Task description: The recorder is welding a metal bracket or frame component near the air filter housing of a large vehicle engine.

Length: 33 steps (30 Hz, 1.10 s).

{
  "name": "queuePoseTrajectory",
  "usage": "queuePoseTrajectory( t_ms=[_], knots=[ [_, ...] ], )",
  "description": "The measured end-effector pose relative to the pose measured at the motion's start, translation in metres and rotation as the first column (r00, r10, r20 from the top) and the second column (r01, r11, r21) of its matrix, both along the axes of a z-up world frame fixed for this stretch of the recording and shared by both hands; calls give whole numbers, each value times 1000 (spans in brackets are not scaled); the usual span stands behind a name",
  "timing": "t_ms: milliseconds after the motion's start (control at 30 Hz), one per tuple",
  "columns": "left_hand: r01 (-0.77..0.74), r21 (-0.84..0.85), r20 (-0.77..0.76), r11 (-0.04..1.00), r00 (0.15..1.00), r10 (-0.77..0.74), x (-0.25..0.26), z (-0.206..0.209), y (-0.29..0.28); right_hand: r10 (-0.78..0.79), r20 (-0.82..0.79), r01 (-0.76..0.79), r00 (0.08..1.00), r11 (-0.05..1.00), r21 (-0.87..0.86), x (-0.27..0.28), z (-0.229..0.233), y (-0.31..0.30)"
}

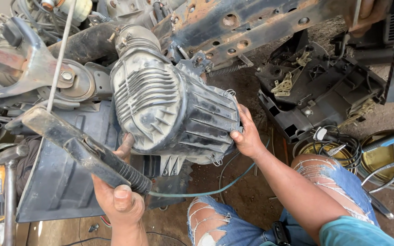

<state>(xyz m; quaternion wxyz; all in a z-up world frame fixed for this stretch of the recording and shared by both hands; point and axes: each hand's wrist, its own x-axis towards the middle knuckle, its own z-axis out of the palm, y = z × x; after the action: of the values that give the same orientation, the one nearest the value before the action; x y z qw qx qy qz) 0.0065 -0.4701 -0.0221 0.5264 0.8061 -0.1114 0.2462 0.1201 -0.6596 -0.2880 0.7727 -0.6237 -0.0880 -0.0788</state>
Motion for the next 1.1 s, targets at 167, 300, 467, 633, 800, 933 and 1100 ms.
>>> queuePoseTrajectory(
  t_ms=[167,300,467,633,800,933,1100],
  knots=[
    [7,-9,31,1000,1000,-6,0,-1,-8,9,12,-9,1000,1000,-13,0,7,-4],
    [-19,10,15,1000,1000,19,-1,-2,-7,2,14,-2,1000,999,-35,1,3,-7],
    [-27,26,22,999,999,26,0,-4,-5,12,16,-11,1000,999,-44,1,4,-8],
    [-36,22,-4,999,999,36,-4,-1,-10,18,20,-18,1000,999,-41,1,5,-9],
    [-34,5,-29,999,999,34,-3,1,-11,25,7,-24,1000,997,-79,2,-1,-8],
    [-52,33,-33,998,998,53,-4,4,-11,27,11,-26,1000,996,-82,2,1,-9],
    [-50,45,-58,998,997,53,-7,8,-7,31,19,-30,999,998,-54,-1,8,-10]
  ],
)
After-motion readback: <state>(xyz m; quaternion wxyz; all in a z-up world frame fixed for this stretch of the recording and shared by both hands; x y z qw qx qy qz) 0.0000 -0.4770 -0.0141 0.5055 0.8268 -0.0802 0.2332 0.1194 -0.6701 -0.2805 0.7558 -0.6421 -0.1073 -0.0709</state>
